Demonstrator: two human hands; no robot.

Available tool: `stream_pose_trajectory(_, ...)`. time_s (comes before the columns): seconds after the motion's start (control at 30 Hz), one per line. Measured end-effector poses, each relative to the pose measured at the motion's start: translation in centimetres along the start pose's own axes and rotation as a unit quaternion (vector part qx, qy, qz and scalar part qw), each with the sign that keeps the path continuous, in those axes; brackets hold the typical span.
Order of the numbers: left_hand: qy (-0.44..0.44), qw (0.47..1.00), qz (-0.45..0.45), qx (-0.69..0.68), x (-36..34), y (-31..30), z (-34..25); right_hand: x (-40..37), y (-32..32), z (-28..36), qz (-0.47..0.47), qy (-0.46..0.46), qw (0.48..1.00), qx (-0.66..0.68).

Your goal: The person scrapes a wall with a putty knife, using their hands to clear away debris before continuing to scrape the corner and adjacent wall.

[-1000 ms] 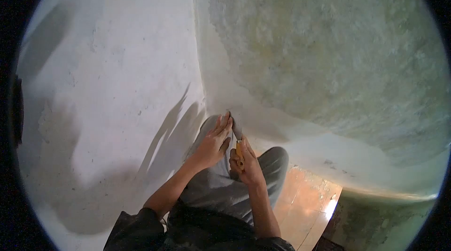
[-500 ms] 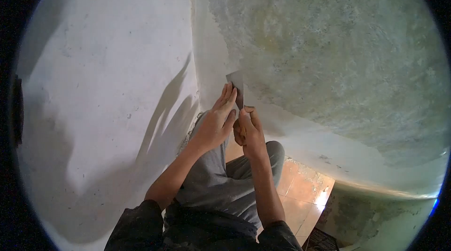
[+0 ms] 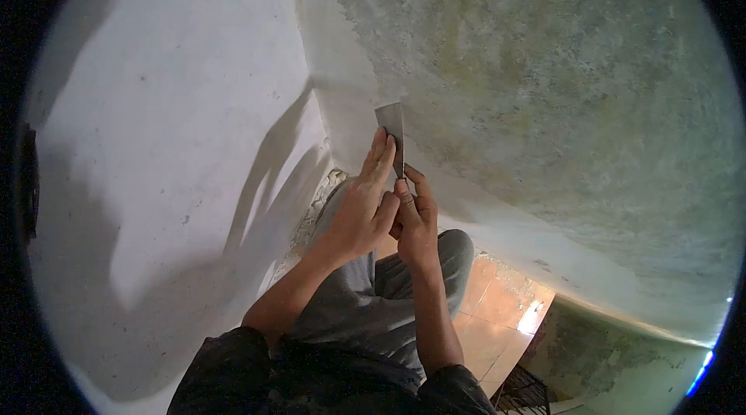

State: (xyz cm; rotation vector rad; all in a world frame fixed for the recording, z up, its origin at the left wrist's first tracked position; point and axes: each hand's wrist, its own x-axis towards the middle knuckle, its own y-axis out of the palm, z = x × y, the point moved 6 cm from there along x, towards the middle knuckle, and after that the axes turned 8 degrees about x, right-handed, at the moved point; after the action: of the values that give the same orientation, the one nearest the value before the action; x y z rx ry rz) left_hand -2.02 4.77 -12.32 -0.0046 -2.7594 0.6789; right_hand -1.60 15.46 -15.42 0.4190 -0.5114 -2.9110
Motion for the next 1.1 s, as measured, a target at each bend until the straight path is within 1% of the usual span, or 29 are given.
stream_pose_trajectory(0.03, 0.0, 1.0, 0.001, -0.021, 0.2, 0.0, 0.0, 0.3, 0.2, 0.0, 0.0, 0.003, 1.0, 0.002)
stream_pose_trajectory(0.1, -0.005, 0.999, 0.002, -0.041, 0.4, 0.1, 0.0, 0.6, 0.1, 0.3, -0.061, -0.016, 0.997, -0.043)
stream_pose_trajectory(0.13, -0.002, 0.999, 0.0, -0.033, 0.4, 0.1, 0.0, 0.4, 0.6, 0.6, -0.06, -0.012, 0.997, -0.044)
stream_pose_trajectory(0.2, -0.002, 1.0, -0.005, -0.024, 0.5, 0.3, -0.1, 0.1, 1.3, 1.7, -0.069, -0.037, 0.991, -0.112)
stream_pose_trajectory(0.23, -0.004, 0.999, 0.005, -0.035, 0.5, 0.4, -0.2, 0.3, 1.1, 1.4, -0.069, -0.034, 0.991, -0.111)
stream_pose_trajectory(0.3, -0.012, 0.999, 0.017, -0.045, 0.4, 0.4, -0.3, 0.6, 0.9, 1.3, -0.054, -0.109, 0.987, -0.103)
stream_pose_trajectory(0.33, -0.013, 0.999, 0.01, -0.04, 0.5, 0.1, -0.6, 0.3, 1.0, 1.2, -0.056, -0.105, 0.988, -0.103)
stream_pose_trajectory(0.4, -0.012, 0.999, 0.003, -0.036, 0.7, -0.4, -1.2, -0.4, 2.0, 2.4, -0.062, -0.158, 0.964, -0.204)
stream_pose_trajectory(0.43, 0.003, 0.999, 0.002, -0.048, 0.5, -0.8, -1.7, -0.6, 2.2, 2.9, -0.062, -0.157, 0.964, -0.205)
stream_pose_trajectory(0.5, 0.016, 0.998, 0.005, -0.061, 0.5, -1.0, -1.9, -0.9, 2.5, 3.0, -0.063, -0.117, 0.981, -0.144)
stream_pose_trajectory(0.6, 0.007, 0.999, 0.001, -0.054, 1.1, -0.8, -1.7, -0.9, 2.4, 2.7, -0.056, -0.102, 0.983, -0.143)
stream_pose_trajectory(0.7, -0.003, 0.997, 0.021, -0.077, 0.7, -1.1, -1.7, -1.2, 2.5, 3.7, -0.047, -0.094, 0.982, -0.157)
stream_pose_trajectory(0.8, -0.02, 0.996, 0.018, -0.084, 1.2, -1.1, -1.1, -0.5, 2.3, 2.4, -0.049, -0.074, 0.986, -0.142)
stream_pose_trajectory(0.9, -0.026, 0.998, 0.027, -0.054, 1.2, -1.5, -1.4, -1.2, 3.3, 3.6, -0.038, -0.065, 0.983, -0.17)
stream_pose_trajectory(0.93, -0.03, 0.997, 0.023, -0.071, 1.3, -1.6, -1.1, -0.8, 3.6, 3.6, -0.035, -0.07, 0.982, -0.17)
stream_pose_trajectory(1.0, -0.041, 0.995, 0.017, -0.088, 1.5, -1.9, -0.8, -0.5, 4.6, 3.8, -0.017, -0.137, 0.963, -0.23)
stream_pose_trajectory(1.03, -0.043, 0.995, 0.024, -0.085, 1.8, -2.1, -0.7, -0.8, 4.5, 3.9, -0.017, -0.132, 0.964, -0.231)
stream_pose_trajectory(1.1, -0.044, 0.995, 0.036, -0.083, 1.6, -1.9, -1.1, -1.3, 3.5, 3.8, -0.045, -0.027, 0.978, -0.201)
